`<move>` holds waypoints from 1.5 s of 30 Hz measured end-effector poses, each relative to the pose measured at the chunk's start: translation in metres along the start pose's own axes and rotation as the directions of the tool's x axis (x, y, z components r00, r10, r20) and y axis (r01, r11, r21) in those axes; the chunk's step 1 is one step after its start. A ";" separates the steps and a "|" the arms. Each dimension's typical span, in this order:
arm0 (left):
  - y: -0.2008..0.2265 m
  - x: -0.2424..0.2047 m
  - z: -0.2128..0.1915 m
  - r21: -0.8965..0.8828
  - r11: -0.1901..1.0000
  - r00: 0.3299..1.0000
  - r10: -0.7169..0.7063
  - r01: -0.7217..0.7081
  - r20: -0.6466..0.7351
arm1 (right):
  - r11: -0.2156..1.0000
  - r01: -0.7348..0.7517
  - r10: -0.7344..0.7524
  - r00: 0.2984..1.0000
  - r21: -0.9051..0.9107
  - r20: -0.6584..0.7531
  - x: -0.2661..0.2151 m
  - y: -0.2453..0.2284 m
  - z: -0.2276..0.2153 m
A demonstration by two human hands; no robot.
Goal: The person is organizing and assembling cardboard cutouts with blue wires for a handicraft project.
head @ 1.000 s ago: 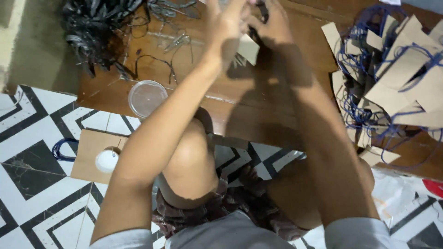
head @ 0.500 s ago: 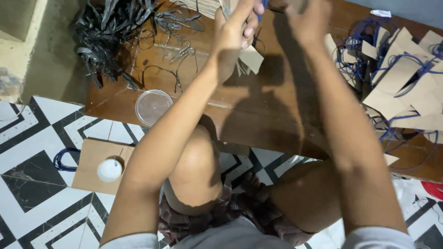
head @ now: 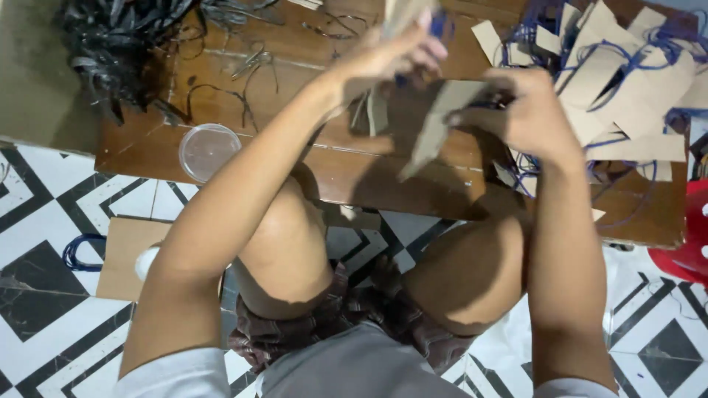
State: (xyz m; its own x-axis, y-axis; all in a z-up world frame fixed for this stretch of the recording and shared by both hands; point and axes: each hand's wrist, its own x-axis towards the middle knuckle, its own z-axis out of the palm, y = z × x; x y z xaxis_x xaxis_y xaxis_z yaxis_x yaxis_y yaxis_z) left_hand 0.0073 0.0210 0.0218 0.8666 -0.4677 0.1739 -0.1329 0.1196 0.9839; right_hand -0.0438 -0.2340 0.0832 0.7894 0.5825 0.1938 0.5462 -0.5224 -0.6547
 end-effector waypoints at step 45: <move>0.023 -0.025 0.033 -0.233 0.962 0.970 -0.093 0.146 0.223 | 0.997 0.074 -0.076 0.964 -0.014 -0.255 0.016 0.046 0.021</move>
State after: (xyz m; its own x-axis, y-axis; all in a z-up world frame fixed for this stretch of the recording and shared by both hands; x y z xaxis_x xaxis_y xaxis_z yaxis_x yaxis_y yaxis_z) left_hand -0.0330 0.0063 0.0420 0.7458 -0.6605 0.0866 0.1102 0.2506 0.9618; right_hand -0.0117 -0.2351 0.0407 0.7911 0.4425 0.4223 0.6073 -0.4862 -0.6283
